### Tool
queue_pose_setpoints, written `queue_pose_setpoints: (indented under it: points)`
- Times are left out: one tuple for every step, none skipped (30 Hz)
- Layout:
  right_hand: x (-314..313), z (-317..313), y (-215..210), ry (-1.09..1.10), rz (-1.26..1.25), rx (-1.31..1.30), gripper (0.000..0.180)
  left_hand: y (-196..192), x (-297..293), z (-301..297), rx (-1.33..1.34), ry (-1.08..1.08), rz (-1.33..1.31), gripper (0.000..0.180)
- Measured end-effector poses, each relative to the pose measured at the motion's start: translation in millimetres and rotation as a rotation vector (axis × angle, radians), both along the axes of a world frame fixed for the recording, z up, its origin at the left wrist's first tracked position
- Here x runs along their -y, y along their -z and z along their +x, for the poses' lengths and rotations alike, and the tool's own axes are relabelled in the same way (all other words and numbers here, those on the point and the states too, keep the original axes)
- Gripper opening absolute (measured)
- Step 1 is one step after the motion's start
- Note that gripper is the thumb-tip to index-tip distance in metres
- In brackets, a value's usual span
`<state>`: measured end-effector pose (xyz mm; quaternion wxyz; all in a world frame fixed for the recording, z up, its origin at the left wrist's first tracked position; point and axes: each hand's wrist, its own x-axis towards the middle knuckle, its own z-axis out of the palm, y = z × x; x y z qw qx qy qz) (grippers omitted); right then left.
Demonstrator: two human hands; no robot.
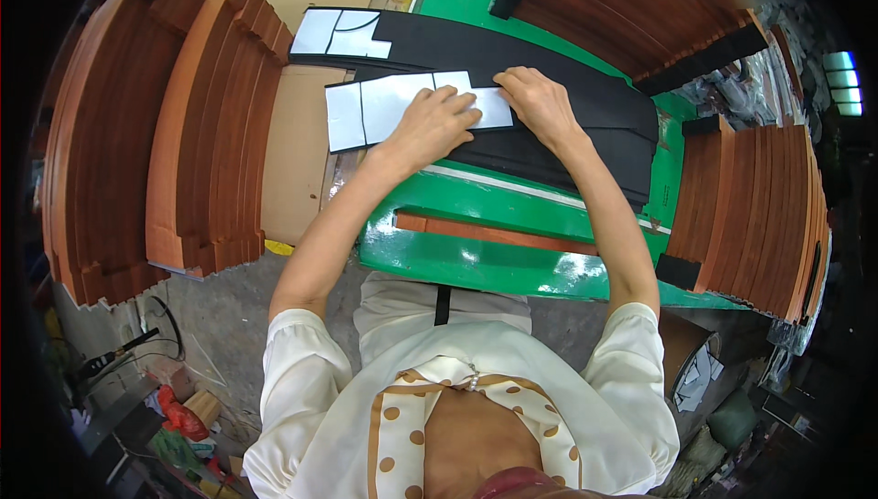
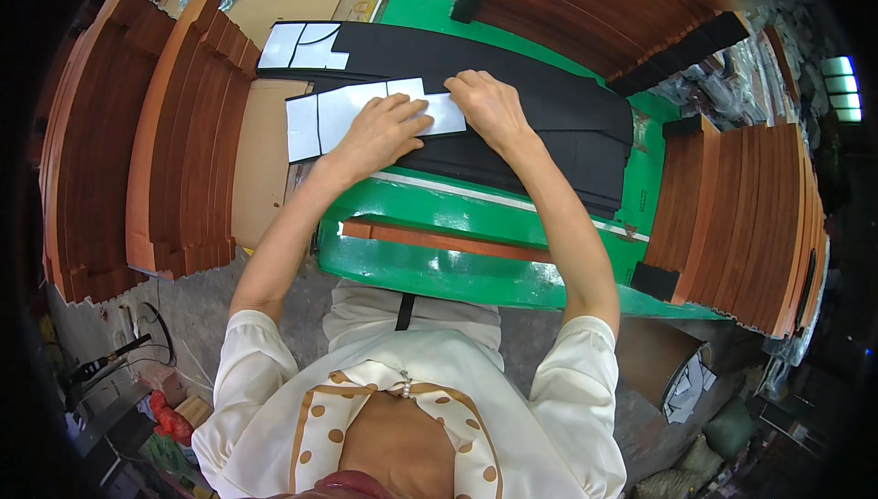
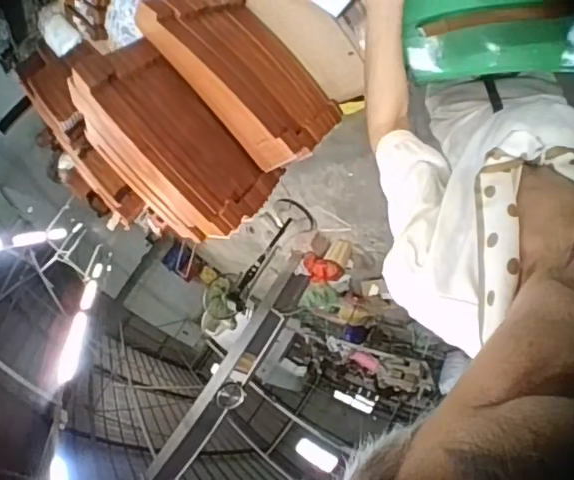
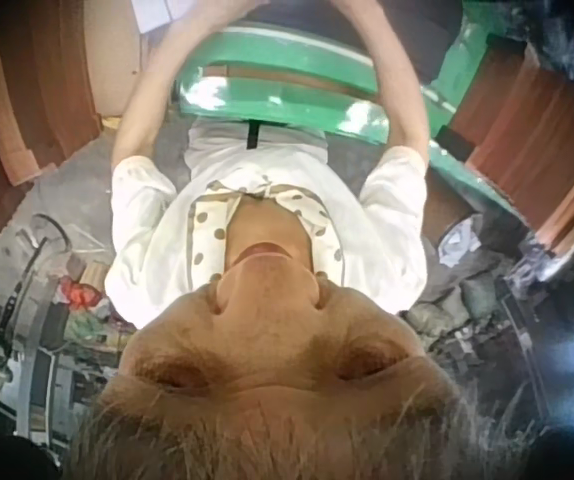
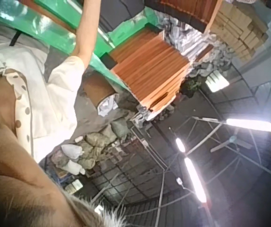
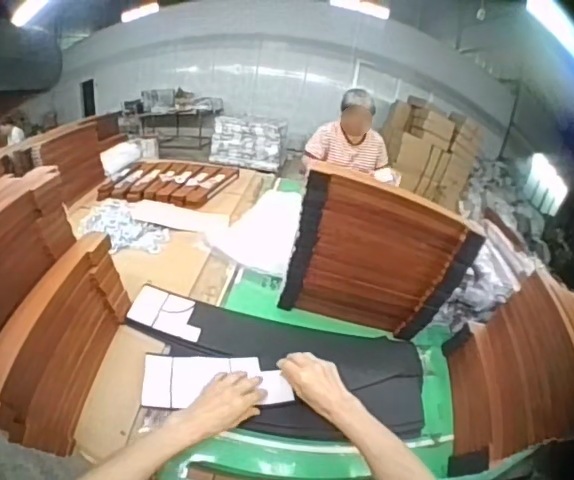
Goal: Applying black adhesive strips to wooden components in a furniture manufacturing setting.
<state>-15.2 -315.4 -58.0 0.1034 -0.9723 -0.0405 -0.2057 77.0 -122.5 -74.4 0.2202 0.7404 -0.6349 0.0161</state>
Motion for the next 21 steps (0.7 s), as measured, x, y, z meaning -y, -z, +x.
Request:
queue_pose_setpoints:
  points:
    - [1.0,6.7,1.9,-0.042,-0.07,0.002,0.015,3.0,1.6,-4.4,0.024,-0.014,0.009,0.033]
    - [4.1,11.4,3.8,-0.042,-0.07,0.002,0.015,6.2,2.0,-7.5,0.047,-0.026,0.017,0.033]
    - [6.9,15.6,6.5,-0.085,-0.156,-0.057,0.011,9.0,1.1,-9.0,0.085,-0.037,-0.003,0.034]
    - [9.4,19.1,9.7,-0.127,-0.242,-0.117,0.008,11.5,0.8,-8.0,0.084,-0.036,-0.001,0.034]
    - [12.1,20.5,14.4,-0.128,-0.24,-0.12,0.008,12.6,0.0,-8.3,0.094,-0.038,-0.028,0.035]
    - [14.5,20.8,18.9,-0.17,-0.289,-0.101,0.005,13.5,-0.8,-8.5,0.103,-0.038,-0.055,0.035]
    - [16.7,20.7,22.8,-0.212,-0.337,-0.082,0.003,14.3,-1.3,-8.8,0.1,-0.037,-0.053,0.035]
    - [16.6,22.9,22.7,-0.213,-0.337,-0.083,0.003,14.0,-1.7,-7.8,0.109,-0.038,-0.056,0.036]
    - [15.6,25.0,22.3,-0.228,-0.36,-0.091,0.003,13.5,-2.0,-6.9,0.12,-0.039,-0.059,0.036]
    - [15.1,26.5,21.6,-0.242,-0.383,-0.098,0.003,13.6,-2.4,-6.2,0.121,-0.038,-0.06,0.036]
    - [15.1,27.3,21.3,-0.242,-0.385,-0.096,0.003,14.6,-2.9,-6.0,0.118,-0.036,-0.074,0.036]
    - [15.1,27.9,21.4,-0.2,-0.324,-0.072,0.003,15.4,-3.2,-5.7,0.116,-0.034,-0.088,0.036]
    - [15.4,29.1,21.1,-0.159,-0.264,-0.047,0.003,15.5,-2.6,-4.4,0.121,-0.033,-0.09,0.036]
    - [17.0,31.0,21.0,-0.158,-0.265,-0.044,0.003,16.0,-2.4,-4.5,0.123,-0.029,-0.104,0.035]
    - [20.8,35.3,20.7,-0.031,-0.143,-0.014,0.007,16.2,-2.7,-5.1,0.126,-0.025,-0.119,0.035]
    - [24.4,38.6,20.3,0.095,-0.021,0.018,0.015,17.0,-3.6,-6.5,0.131,-0.025,-0.119,0.035]
    - [24.6,36.6,11.9,0.168,0.193,0.026,0.018,17.9,-2.2,-7.7,0.14,-0.015,-0.152,0.032]
    - [28.8,30.5,-1.0,0.279,0.512,-0.198,0.021,18.6,-0.7,-8.3,0.15,-0.005,-0.184,0.028]
    - [26.1,24.7,-7.0,0.342,0.824,-0.191,0.022,19.0,-1.5,-6.4,0.147,0.004,-0.192,0.028]
    - [25.1,14.5,-13.1,0.401,1.136,-0.173,0.024,16.8,-2.5,-5.4,0.119,0.022,-0.188,0.026]
    - [22.0,4.6,-18.8,0.407,1.132,-0.169,0.024,13.8,-5.2,-4.5,0.09,0.033,-0.181,0.023]
